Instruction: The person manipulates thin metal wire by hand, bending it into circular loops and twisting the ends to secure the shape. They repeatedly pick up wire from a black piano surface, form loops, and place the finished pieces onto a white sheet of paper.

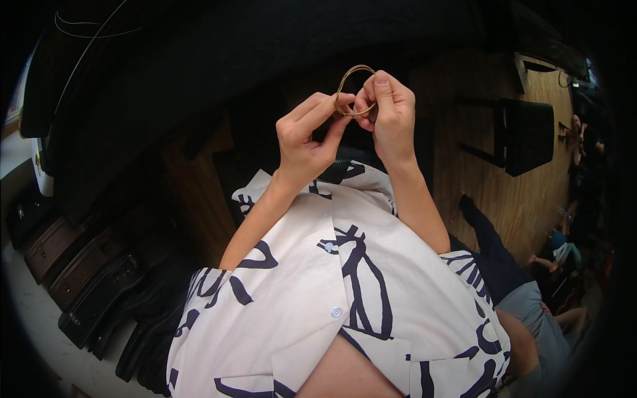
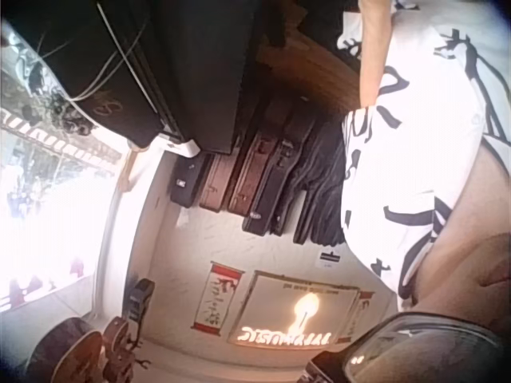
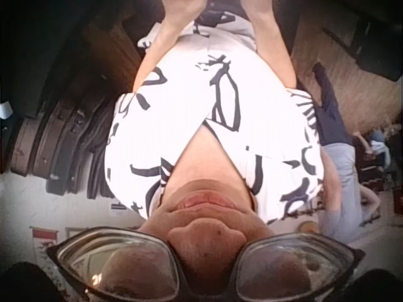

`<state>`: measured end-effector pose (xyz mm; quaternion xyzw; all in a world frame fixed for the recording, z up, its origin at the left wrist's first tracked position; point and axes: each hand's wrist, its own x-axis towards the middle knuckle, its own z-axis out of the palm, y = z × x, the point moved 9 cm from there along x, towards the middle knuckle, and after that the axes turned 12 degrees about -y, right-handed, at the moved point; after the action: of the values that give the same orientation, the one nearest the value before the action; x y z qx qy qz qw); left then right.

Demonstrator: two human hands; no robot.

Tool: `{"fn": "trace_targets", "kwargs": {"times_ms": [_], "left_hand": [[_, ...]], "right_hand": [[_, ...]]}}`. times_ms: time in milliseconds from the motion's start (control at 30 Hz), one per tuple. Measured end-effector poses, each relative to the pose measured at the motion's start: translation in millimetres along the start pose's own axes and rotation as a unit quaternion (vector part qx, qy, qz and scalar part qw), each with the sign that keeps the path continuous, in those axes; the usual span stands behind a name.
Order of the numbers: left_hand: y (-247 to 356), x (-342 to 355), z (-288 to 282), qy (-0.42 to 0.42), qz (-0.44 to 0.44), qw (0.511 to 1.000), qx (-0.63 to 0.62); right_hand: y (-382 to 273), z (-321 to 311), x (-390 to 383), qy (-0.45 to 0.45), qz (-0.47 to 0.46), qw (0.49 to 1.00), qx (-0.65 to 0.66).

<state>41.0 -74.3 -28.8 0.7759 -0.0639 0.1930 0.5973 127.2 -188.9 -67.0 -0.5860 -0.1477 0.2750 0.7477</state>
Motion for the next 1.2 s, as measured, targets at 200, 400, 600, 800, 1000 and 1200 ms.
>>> {"fn": "trace_targets", "kwargs": {"times_ms": [200,400,600,800,1000,1200], "left_hand": [[16,0,-5,0.025,0.061,0.992,0.107],[15,-1,-6,0.042,0.056,0.995,0.069],[-28,-15,-11,0.099,-0.108,0.968,-0.203],[-41,-10,-15,0.069,-0.165,0.95,-0.257],[-54,-13,-15,0.068,-0.222,0.937,-0.263],[-53,-13,-19,0.071,-0.208,0.951,-0.216]], "right_hand": [[4,6,0,-0.022,0.026,0.999,0.037],[3,10,3,-0.035,-0.001,0.998,0.047],[7,9,4,-0.066,-0.011,0.997,0.042],[7,9,2,-0.101,0.003,0.995,-0.026],[6,11,2,-0.109,0.029,0.992,-0.05],[6,6,3,-0.11,0.038,0.992,-0.045]]}}
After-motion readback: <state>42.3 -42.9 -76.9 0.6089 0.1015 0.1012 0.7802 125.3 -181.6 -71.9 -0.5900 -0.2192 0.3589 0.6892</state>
